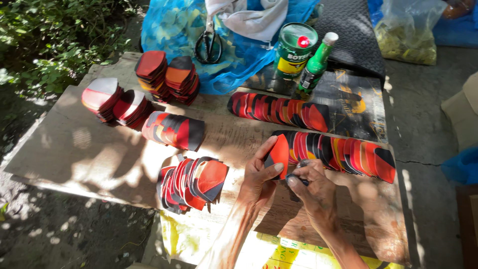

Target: The person smooths the edges of red and black shoe parts using a small abrasive tool. They pick up individual parts from a stack, rub the edges against the tool, and place the finished items into a separate pile on the wooden table.

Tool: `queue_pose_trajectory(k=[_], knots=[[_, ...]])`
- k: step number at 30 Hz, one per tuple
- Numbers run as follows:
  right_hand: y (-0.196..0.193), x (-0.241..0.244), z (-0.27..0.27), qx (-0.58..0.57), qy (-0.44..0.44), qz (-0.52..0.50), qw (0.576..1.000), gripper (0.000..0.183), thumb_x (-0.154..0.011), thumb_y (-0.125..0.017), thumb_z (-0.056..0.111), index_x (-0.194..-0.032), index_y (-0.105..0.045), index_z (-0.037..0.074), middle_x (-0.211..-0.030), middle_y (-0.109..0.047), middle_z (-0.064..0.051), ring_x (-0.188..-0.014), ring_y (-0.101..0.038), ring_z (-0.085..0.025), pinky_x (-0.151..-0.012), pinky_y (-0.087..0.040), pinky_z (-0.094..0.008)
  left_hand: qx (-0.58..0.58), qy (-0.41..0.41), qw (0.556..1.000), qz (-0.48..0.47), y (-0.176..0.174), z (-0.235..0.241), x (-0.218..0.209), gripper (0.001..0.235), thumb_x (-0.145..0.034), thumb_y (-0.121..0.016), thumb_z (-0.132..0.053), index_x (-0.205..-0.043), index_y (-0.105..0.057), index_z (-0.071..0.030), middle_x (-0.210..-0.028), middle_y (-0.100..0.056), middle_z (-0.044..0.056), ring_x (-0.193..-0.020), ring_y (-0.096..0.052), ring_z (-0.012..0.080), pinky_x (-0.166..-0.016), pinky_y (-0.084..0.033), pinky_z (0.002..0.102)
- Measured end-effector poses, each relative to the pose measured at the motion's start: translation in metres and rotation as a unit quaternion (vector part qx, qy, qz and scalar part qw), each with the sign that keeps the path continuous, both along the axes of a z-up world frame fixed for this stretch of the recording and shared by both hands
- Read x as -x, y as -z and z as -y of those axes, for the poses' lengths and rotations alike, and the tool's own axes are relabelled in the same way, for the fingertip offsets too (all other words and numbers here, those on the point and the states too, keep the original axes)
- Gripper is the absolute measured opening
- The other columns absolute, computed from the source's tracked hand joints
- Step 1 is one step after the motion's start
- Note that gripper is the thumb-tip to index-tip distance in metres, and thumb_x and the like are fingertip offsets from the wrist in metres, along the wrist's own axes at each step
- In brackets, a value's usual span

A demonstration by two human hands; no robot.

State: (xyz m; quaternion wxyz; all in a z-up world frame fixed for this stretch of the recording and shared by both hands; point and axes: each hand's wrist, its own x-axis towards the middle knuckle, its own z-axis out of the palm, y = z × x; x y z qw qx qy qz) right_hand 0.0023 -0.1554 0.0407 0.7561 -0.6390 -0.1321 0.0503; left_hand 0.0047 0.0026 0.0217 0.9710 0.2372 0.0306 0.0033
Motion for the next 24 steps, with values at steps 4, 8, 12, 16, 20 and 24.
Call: queue_pose_trajectory(k=[4,8,12,16,20,24], knots=[[0.001,-0.006,-0.001,0.072,0.013,0.101,0.992,0.021,-0.09,-0.075,0.014,-0.097,-0.068,-0.005,-0.108,-0.047,-0.007,-0.102,-0.048,-0.013,-0.091,-0.043,-0.026,0.004,-0.027,1.0,0.003,-0.001,-0.002,-0.001,0.084,-0.077,-0.082,0.004,-0.152,-0.044,0.004,-0.145,-0.054,0.017,-0.124,-0.061,0.022,-0.106,-0.052,0.035],[0.014,-0.014,-0.003,-0.012,0.007,0.042,0.999,0.021,-0.09,-0.076,0.011,-0.099,-0.068,-0.007,-0.107,-0.045,-0.007,-0.09,-0.046,-0.01,-0.077,-0.042,-0.025,-0.007,-0.028,1.0,-0.001,-0.002,-0.01,-0.002,0.084,-0.077,-0.081,0.003,-0.152,-0.043,0.005,-0.143,-0.054,0.017,-0.125,-0.059,0.0238,-0.106,-0.051,0.038],[0.025,-0.014,-0.006,0.004,0.01,-0.1,0.995,0.02,-0.091,-0.073,0.009,-0.103,-0.07,-0.006,-0.093,-0.05,-0.012,-0.076,-0.046,-0.009,-0.066,-0.036,-0.022,-0.008,-0.039,0.999,-0.008,-0.004,-0.012,-0.003,0.085,-0.076,-0.082,0.002,-0.151,-0.043,0.006,-0.144,-0.054,0.017,-0.128,-0.058,0.0243,-0.11,-0.051,0.038],[0.024,-0.018,-0.012,-0.037,0.017,-0.071,0.997,0.016,-0.088,-0.072,0.005,-0.1,-0.068,-0.005,-0.102,-0.053,-0.004,-0.079,-0.049,-0.007,-0.068,-0.04,-0.021,-0.029,-0.053,0.998,-0.014,-0.003,-0.017,-0.004,0.082,-0.077,-0.079,0.001,-0.151,-0.044,0.005,-0.145,-0.054,0.015,-0.13,-0.056,0.0241,-0.11,-0.049,0.036],[0.019,-0.029,-0.018,-0.043,0.04,-0.079,0.995,0.013,-0.088,-0.07,0.003,-0.097,-0.066,-0.004,-0.108,-0.053,0.0,-0.078,-0.048,-0.006,-0.064,-0.038,-0.022,-0.233,-0.064,0.968,0.063,0.0,-0.063,-0.021,0.069,-0.083,-0.069,0.001,-0.15,-0.05,0.004,-0.15,-0.055,0.012,-0.139,-0.052,0.0226,-0.116,-0.043,0.032],[0.022,-0.029,-0.036,-0.003,0.016,-0.05,0.999,0.011,-0.09,-0.071,0.003,-0.096,-0.068,-0.005,-0.102,-0.05,-0.002,-0.084,-0.049,-0.005,-0.072,-0.039,-0.021,-0.661,-0.192,0.721,0.084,-0.001,-0.166,-0.049,0.056,-0.076,-0.068,0.002,-0.131,-0.065,-0.005,-0.128,-0.063,0.016,-0.122,-0.061,0.0298,-0.108,-0.048,0.038]])
